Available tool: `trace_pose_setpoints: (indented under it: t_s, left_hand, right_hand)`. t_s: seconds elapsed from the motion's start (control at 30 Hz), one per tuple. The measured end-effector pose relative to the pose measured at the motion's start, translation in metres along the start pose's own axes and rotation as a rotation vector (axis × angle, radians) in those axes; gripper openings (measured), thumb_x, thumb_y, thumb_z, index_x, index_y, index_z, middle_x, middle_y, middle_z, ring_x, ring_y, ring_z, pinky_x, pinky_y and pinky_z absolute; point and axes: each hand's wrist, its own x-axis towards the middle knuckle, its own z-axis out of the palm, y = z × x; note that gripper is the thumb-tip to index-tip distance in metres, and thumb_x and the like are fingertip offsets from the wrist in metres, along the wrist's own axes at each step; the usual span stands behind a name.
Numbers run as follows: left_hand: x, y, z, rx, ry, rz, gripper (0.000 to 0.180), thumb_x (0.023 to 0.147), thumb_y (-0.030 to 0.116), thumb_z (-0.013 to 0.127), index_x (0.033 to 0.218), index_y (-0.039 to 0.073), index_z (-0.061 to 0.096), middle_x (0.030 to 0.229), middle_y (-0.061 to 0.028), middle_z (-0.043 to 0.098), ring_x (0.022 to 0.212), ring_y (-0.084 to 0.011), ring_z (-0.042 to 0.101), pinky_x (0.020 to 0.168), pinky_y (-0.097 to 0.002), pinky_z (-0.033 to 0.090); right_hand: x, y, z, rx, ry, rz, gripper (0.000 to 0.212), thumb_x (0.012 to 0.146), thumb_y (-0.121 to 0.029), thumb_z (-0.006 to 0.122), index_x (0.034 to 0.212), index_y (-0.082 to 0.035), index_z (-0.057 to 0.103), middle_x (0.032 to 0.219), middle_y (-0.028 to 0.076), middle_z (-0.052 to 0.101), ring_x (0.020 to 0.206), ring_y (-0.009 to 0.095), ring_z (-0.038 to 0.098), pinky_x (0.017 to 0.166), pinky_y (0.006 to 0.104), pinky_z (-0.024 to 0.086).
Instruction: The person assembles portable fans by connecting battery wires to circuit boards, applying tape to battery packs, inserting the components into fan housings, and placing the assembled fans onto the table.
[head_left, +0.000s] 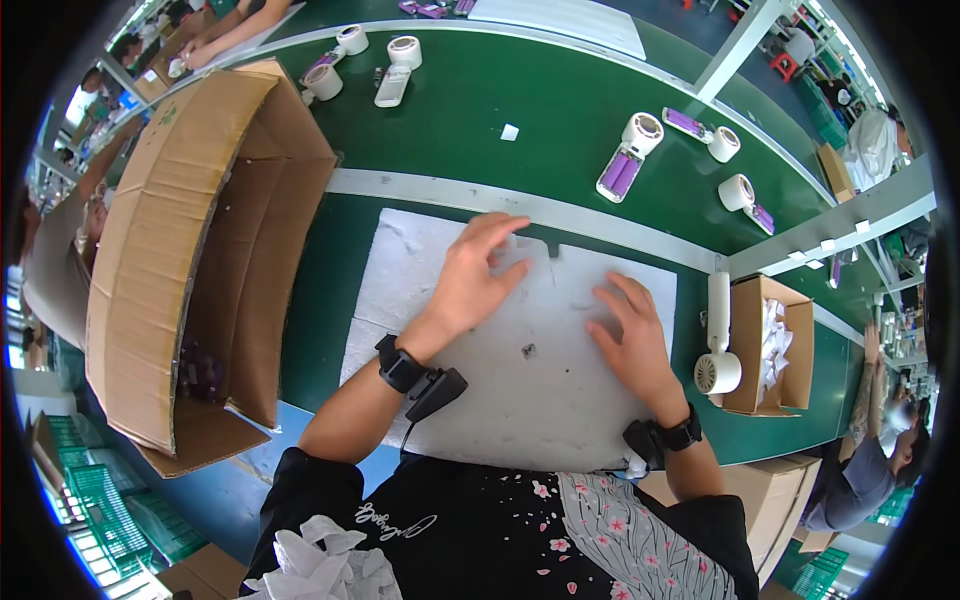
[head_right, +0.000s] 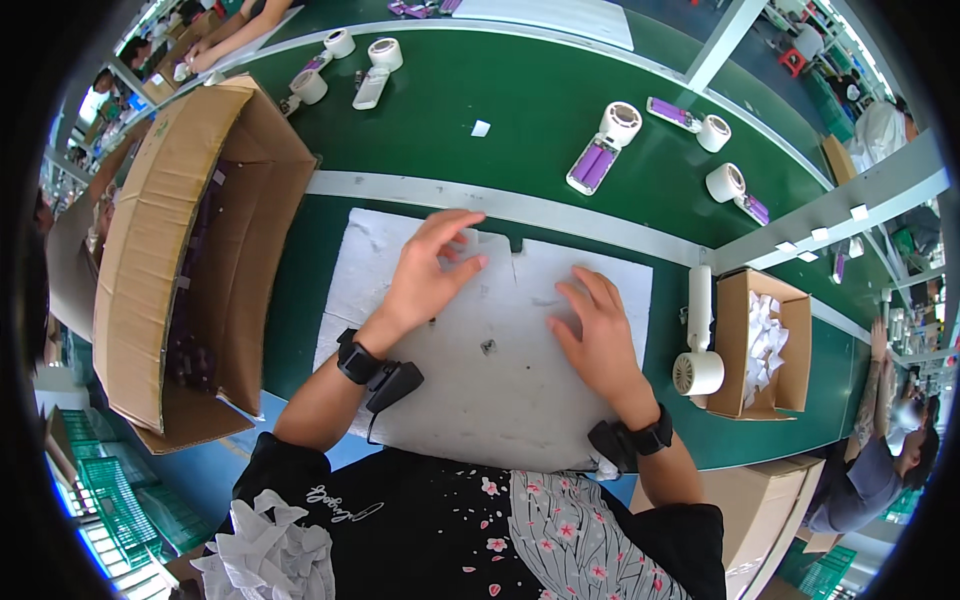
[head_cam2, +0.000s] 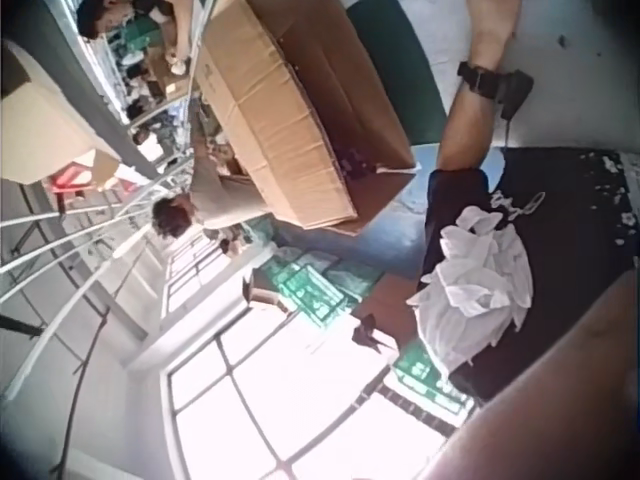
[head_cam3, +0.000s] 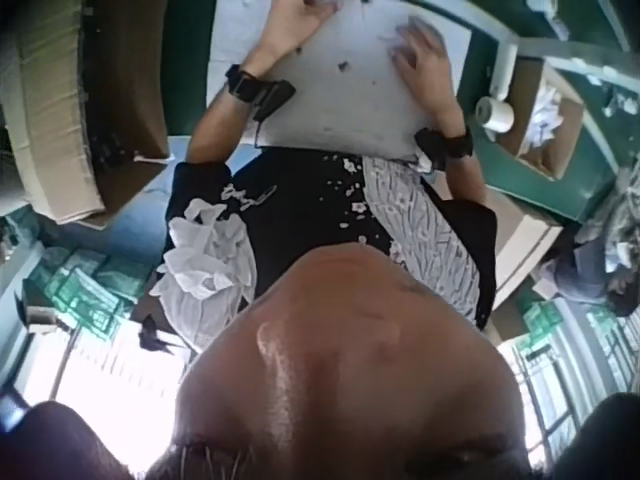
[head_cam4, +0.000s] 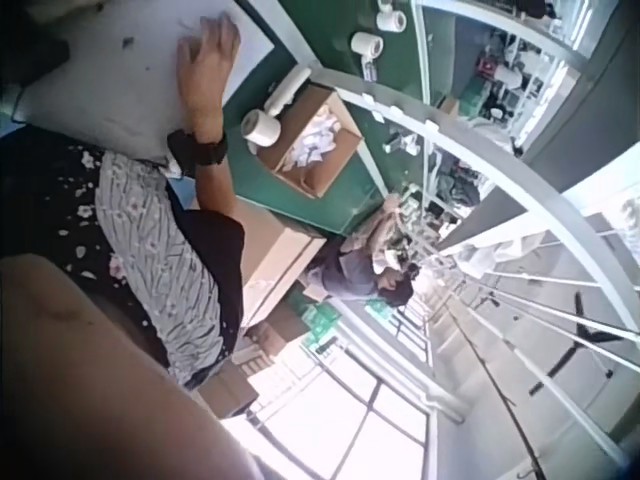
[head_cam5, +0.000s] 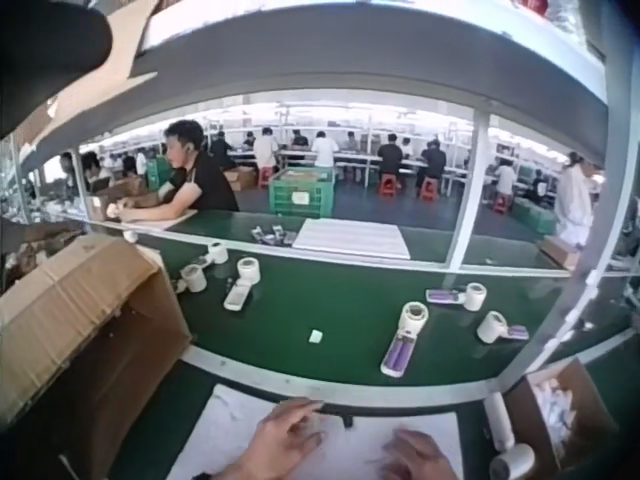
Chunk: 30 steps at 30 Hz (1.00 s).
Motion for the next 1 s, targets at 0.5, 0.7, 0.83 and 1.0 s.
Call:
trace_pose_setpoints:
  t_s: [0.5,0.7,0.83,1.0]
  left_hand:
    - [0.181,-0.123,-0.109,0.786,0.454,-0.333,0.047,0.074,0.032,0.075,0.113,0.009,0.064,0.114,-0.0212,0.063,0.111,-0.0368,0.057,0.095,-0.0430,0.047]
    - [0.175,-0.101,-0.099,0.732,0.474,-0.211,0.028,0.077,0.034,0.073,0.088,0.009,0.074,0.087,-0.0169,0.070,0.088,-0.0346,0.067,0.082,-0.0424,0.053]
    - [0.117,-0.011,-0.068,0.561,0.180,-0.239,0.030,0.080,0.036,0.074,0.088,0.007,0.073,0.082,-0.0166,0.069,0.079,-0.0315,0.067,0.070,-0.0389,0.053]
    - [-0.003,0.051,-0.019,0.374,-0.043,0.127,0.023,0.079,0.024,0.077,0.075,0.003,0.066,0.071,-0.0102,0.060,0.058,-0.0224,0.056,0.055,-0.0343,0.046]
  right_hand:
    - [-0.004,0.020,0.011,0.127,0.179,-0.133,0.029,0.072,-0.003,0.074,0.100,-0.003,0.065,0.123,0.014,0.057,0.115,0.036,0.052,0.095,0.0411,0.046]
    - [-0.008,0.017,0.010,0.137,0.170,-0.135,0.028,0.072,-0.002,0.073,0.099,-0.003,0.065,0.122,0.014,0.058,0.114,0.036,0.052,0.095,0.0410,0.046]
    - [-0.004,0.020,0.009,0.134,0.160,-0.128,0.029,0.073,-0.001,0.072,0.101,-0.003,0.065,0.122,0.015,0.058,0.114,0.036,0.052,0.096,0.0408,0.045]
    - [-0.006,0.015,0.007,0.171,0.146,-0.088,0.037,0.077,-0.001,0.070,0.113,-0.003,0.061,0.121,0.016,0.059,0.113,0.034,0.055,0.097,0.0392,0.044]
